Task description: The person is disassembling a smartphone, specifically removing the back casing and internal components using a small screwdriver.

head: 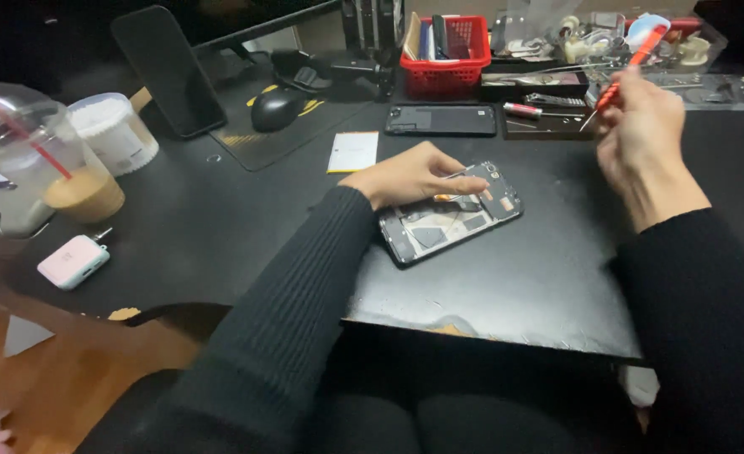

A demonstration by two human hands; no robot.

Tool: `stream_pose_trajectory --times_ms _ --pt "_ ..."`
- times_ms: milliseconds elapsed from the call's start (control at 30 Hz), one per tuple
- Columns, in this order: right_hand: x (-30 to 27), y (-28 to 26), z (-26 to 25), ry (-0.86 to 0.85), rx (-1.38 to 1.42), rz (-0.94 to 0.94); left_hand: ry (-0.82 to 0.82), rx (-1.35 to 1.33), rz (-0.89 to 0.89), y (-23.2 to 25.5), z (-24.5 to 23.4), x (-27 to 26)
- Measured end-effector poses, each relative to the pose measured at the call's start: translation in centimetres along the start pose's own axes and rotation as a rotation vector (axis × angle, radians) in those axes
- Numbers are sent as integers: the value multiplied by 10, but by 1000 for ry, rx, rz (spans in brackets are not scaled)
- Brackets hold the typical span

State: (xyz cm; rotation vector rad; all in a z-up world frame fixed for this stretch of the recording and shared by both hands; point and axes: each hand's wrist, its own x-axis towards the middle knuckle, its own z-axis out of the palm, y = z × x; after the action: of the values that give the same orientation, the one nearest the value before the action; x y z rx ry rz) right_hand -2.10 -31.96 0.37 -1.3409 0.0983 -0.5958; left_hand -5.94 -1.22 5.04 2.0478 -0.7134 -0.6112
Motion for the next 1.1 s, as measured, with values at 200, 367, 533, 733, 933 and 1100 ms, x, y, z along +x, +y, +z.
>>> stream_pose_trajectory --times_ms 200,367,533,733,933,1100 --pt "24 19 -23 328 310 154 61 482 40 22 8 6" --pt "8 16 -5 183 225 123 92 667 76 9 22 4" --pt "-9 21 15 67 171 92 213 670 204 -16 24 19" --pt "-35 14 34 -93 45 115 356 753 317 -40 33 21" --pt "-35 12 43 -80 36 177 420 820 388 -47 34 22" --pt "-32 17 42 -106 15 181 400 827 389 -45 33 20"
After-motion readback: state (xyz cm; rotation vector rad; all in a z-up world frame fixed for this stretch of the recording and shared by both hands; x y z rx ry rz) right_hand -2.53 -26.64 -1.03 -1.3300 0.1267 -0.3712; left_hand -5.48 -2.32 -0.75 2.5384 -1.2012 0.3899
